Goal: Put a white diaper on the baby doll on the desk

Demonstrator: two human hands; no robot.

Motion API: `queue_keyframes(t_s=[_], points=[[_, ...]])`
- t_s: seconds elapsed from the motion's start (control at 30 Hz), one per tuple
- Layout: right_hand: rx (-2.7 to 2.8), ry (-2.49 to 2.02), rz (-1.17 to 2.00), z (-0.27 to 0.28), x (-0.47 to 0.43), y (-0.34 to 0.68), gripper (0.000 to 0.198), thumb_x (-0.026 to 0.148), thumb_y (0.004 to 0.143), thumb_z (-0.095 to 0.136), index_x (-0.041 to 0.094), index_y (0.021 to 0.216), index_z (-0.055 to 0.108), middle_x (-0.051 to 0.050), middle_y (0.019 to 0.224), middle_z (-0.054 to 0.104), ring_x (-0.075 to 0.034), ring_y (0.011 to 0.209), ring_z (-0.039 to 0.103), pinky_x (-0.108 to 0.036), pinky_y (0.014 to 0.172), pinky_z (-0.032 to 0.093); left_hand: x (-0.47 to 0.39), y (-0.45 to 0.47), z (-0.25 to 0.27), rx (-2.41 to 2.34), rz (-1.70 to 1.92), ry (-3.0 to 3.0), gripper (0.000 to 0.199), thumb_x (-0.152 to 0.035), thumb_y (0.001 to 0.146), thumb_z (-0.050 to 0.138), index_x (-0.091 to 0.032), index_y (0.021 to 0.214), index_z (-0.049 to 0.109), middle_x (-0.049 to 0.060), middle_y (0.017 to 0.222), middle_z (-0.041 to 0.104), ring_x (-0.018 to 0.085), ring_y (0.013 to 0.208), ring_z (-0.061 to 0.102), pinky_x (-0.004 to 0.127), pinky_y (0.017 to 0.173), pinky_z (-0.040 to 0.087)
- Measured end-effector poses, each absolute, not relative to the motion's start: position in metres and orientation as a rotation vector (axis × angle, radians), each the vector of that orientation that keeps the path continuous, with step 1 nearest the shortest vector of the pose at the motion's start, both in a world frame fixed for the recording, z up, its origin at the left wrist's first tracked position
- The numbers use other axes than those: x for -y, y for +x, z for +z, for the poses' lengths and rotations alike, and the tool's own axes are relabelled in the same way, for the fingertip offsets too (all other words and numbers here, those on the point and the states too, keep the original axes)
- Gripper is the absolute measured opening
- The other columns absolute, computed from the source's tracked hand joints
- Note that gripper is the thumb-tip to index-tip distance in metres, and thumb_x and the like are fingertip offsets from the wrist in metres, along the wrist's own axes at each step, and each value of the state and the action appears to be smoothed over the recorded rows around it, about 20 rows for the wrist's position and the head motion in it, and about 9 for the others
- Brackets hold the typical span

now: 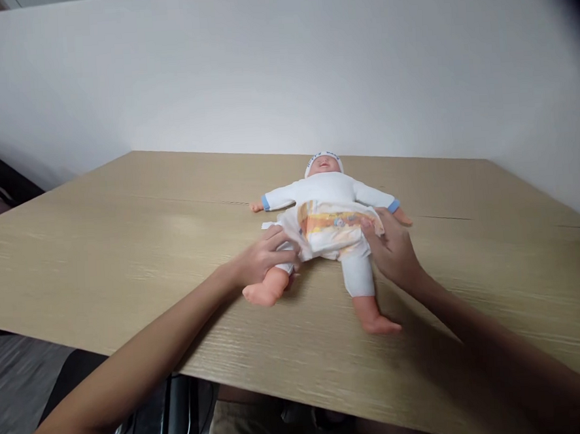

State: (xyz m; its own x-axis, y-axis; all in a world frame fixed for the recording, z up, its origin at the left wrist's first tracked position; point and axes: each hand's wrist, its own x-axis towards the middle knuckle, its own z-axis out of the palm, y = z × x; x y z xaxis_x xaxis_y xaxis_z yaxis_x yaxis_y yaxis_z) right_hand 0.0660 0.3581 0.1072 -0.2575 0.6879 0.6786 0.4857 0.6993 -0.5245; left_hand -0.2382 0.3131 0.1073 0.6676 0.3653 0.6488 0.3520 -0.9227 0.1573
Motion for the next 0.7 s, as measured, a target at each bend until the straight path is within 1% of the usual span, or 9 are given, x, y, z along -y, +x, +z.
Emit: queue_keyframes(t_s=[0.07, 0.1, 0.13, 0.2, 0.23, 0.4, 0.5, 0.57, 0.7], points=[[1.886, -1.006, 0.277, 0.111, -0.378, 0.062, 0.036, 0.049, 0.106, 0.045, 0.020, 0.090, 0.059, -0.008, 0.089, 0.065, -0.026, 0.088, 0.062, -0.043, 0.086, 0.050, -0.311, -0.237, 0.109, -0.625, 1.074, 2.835, 0.006, -0.025, 0.094, 0.068, -0.019, 0.093, 0.069, 0.011, 0.109, 0.061, 0.023, 0.105, 0.055, 0.040, 0.093, 0.049], [1.853, -1.066, 0.300, 0.112, -0.389, 0.061, 0.040, 0.053, 0.105, 0.045, 0.020, 0.089, 0.060, -0.008, 0.086, 0.066, -0.025, 0.085, 0.062, -0.043, 0.083, 0.050, -0.311, -0.237, 0.110, -0.621, 1.067, 2.835, 0.005, -0.024, 0.094, 0.069, -0.019, 0.093, 0.068, 0.010, 0.109, 0.061, 0.023, 0.106, 0.055, 0.040, 0.094, 0.049], [1.812, -1.126, 0.356, 0.113, -0.399, 0.059, 0.040, 0.055, 0.104, 0.046, 0.020, 0.093, 0.063, -0.008, 0.089, 0.069, -0.026, 0.085, 0.063, -0.042, 0.083, 0.050, -0.311, -0.236, 0.111, -0.614, 1.068, 2.834, 0.006, -0.024, 0.093, 0.070, -0.019, 0.093, 0.068, 0.010, 0.109, 0.061, 0.023, 0.106, 0.054, 0.041, 0.094, 0.048], [1.716, -1.221, 0.503, 0.113, -0.417, 0.054, 0.039, 0.056, 0.101, 0.052, 0.020, 0.107, 0.068, -0.008, 0.102, 0.074, -0.027, 0.094, 0.066, -0.042, 0.086, 0.051, -0.312, -0.237, 0.111, -0.610, 1.052, 2.837, 0.010, -0.027, 0.092, 0.072, -0.019, 0.093, 0.066, 0.010, 0.109, 0.061, 0.024, 0.108, 0.053, 0.041, 0.095, 0.048], [1.688, -1.263, 0.559, 0.113, -0.423, 0.052, 0.040, 0.055, 0.099, 0.054, 0.020, 0.110, 0.069, -0.008, 0.105, 0.074, -0.028, 0.097, 0.067, -0.043, 0.088, 0.051, -0.312, -0.237, 0.111, -0.619, 1.029, 2.839, 0.012, -0.028, 0.092, 0.072, -0.019, 0.093, 0.066, 0.010, 0.110, 0.062, 0.025, 0.109, 0.053, 0.041, 0.096, 0.048], [1.619, -1.330, 0.581, 0.103, -0.431, 0.041, 0.044, 0.052, 0.096, 0.053, 0.017, 0.115, 0.072, -0.012, 0.115, 0.075, -0.031, 0.106, 0.067, -0.047, 0.098, 0.049, -0.313, -0.237, 0.108, -0.657, 0.850, 2.872, 0.013, -0.032, 0.093, 0.071, -0.020, 0.094, 0.065, 0.010, 0.115, 0.064, 0.026, 0.113, 0.052, 0.042, 0.098, 0.046], [1.575, -1.275, 0.606, 0.096, -0.430, 0.041, 0.045, 0.053, 0.094, 0.054, 0.017, 0.115, 0.072, -0.012, 0.119, 0.074, -0.031, 0.109, 0.068, -0.046, 0.100, 0.049, -0.313, -0.235, 0.106, -0.611, 0.807, 2.890, 0.015, -0.031, 0.092, 0.072, -0.021, 0.101, 0.065, 0.011, 0.121, 0.062, 0.028, 0.120, 0.051, 0.044, 0.103, 0.044], [1.567, -1.235, 0.626, 0.094, -0.432, 0.042, 0.045, 0.053, 0.094, 0.055, 0.017, 0.115, 0.072, -0.011, 0.118, 0.075, -0.030, 0.110, 0.068, -0.045, 0.101, 0.049, -0.313, -0.234, 0.105, -0.610, 0.800, 2.884, 0.029, -0.034, 0.089, 0.076, -0.022, 0.112, 0.063, 0.012, 0.128, 0.059, 0.030, 0.126, 0.050, 0.047, 0.109, 0.041], [1.571, -1.228, 0.669, 0.095, -0.436, 0.044, 0.047, 0.054, 0.091, 0.055, 0.016, 0.113, 0.072, -0.012, 0.117, 0.075, -0.031, 0.111, 0.068, -0.046, 0.102, 0.049, -0.319, -0.244, 0.105, -0.702, 0.799, 2.841, 0.068, -0.046, 0.077, 0.085, -0.023, 0.132, 0.053, 0.017, 0.140, 0.052, 0.036, 0.133, 0.047, 0.053, 0.113, 0.036]])
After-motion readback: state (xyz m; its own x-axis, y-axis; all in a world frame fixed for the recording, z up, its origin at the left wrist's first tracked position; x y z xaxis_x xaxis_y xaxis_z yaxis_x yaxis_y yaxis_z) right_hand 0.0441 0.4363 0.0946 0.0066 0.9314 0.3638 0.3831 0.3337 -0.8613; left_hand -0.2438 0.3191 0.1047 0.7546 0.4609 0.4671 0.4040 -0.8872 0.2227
